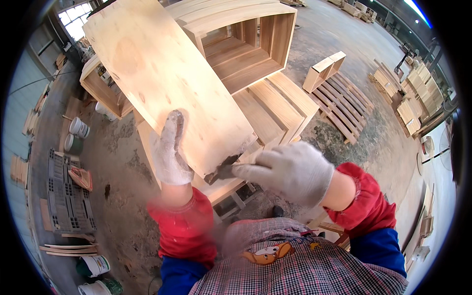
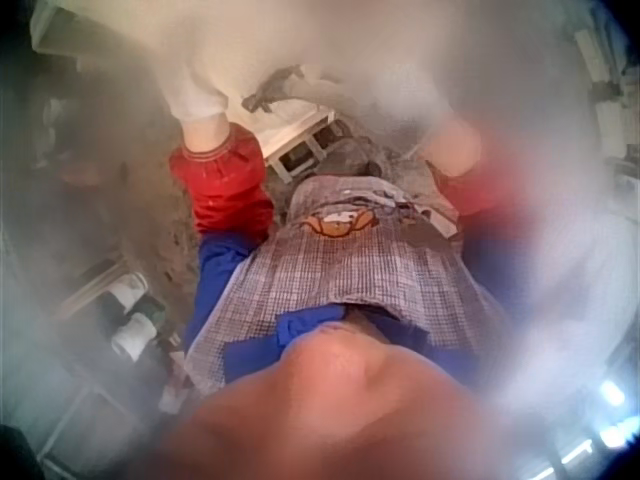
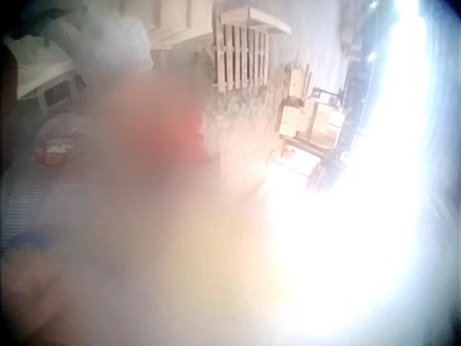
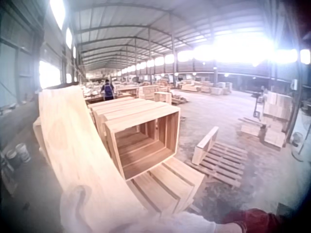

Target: The person applies a dark filler to the joints and seams of several wooden box frames using a putty knife, wipes away excess material, and places the frames onto a pallet.

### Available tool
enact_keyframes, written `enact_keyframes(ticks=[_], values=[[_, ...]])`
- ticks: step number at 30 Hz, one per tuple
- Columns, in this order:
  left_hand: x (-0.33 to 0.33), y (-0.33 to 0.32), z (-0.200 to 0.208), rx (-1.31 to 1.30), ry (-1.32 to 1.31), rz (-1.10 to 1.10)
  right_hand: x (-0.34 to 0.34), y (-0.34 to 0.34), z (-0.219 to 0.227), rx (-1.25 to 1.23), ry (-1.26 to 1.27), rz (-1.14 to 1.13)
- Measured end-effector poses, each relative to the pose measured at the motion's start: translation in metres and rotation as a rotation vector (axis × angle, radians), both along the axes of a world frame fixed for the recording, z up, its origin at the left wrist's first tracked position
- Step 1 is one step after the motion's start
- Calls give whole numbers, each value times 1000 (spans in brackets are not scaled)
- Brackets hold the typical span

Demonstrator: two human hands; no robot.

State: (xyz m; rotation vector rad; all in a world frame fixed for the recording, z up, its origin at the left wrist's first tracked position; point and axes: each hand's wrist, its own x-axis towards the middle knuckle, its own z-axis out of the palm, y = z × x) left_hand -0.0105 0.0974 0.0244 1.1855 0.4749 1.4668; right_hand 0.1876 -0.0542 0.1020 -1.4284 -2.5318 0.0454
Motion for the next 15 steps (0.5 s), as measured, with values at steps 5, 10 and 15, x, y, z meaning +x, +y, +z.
enact_keyframes(ticks=[5,10,15], values=[[-3,-3,-1,0,-3,-17,34,2,17,7,-82,-102],[-6,-10,7,61,-20,-13,67,-10,3,72,-3,-290],[-15,6,-13,-16,-21,42,32,-21,-31,142,240,-143]])
